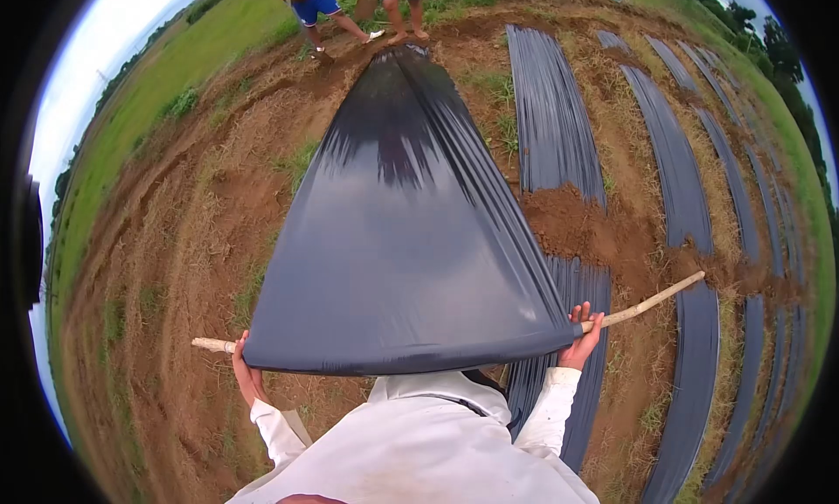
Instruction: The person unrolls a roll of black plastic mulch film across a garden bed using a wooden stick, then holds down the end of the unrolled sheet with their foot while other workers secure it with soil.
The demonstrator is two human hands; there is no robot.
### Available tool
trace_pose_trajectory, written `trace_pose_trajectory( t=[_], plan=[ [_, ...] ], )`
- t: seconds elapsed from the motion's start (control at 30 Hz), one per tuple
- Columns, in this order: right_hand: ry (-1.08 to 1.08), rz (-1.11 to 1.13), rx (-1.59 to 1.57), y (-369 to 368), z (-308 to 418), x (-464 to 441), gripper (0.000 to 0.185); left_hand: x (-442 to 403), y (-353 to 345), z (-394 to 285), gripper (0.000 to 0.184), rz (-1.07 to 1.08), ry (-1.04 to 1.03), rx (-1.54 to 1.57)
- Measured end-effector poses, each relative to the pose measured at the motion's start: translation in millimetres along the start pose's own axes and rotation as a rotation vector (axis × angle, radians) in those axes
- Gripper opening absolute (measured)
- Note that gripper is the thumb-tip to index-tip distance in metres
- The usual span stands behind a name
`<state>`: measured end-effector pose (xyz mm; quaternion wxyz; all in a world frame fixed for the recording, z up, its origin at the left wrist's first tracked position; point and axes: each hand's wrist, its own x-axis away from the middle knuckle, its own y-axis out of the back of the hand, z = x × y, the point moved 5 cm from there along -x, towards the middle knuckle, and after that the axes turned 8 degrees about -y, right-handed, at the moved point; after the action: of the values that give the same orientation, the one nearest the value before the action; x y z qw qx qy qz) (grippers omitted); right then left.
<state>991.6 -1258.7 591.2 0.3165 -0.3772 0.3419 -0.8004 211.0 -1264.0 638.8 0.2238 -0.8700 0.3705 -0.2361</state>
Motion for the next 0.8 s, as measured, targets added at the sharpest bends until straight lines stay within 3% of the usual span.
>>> trace_pose_trajectory(
  t=[0.07,0.17,0.23,0.43,0.53,0.67,0.8],
  plan=[
    [0.017,-0.021,0.012,9,10,34,0.026,22,36,-4,0.013,-0.072,-0.002,-0.024],
    [0.04,-0.007,-0.002,22,32,75,0.026,55,83,-4,0.014,-0.064,-0.02,0.16],
    [0.055,0.139,0.001,20,46,103,0.024,86,107,-7,0.016,-0.093,-0.01,0.187],
    [0.108,0.19,0.038,28,71,202,0.027,147,201,-11,0.018,-0.121,-0.001,0.265],
    [0.01,0.268,0.094,43,71,247,0.022,167,253,-9,0.019,-0.102,0.078,0.213],
    [0.09,0.192,0.189,76,69,277,0.013,194,354,-8,0.012,-0.233,0.11,0.056],
    [0.126,0.134,0.163,91,77,336,0.015,235,369,-61,0.009,-0.229,0.131,-0.008]
  ],
)
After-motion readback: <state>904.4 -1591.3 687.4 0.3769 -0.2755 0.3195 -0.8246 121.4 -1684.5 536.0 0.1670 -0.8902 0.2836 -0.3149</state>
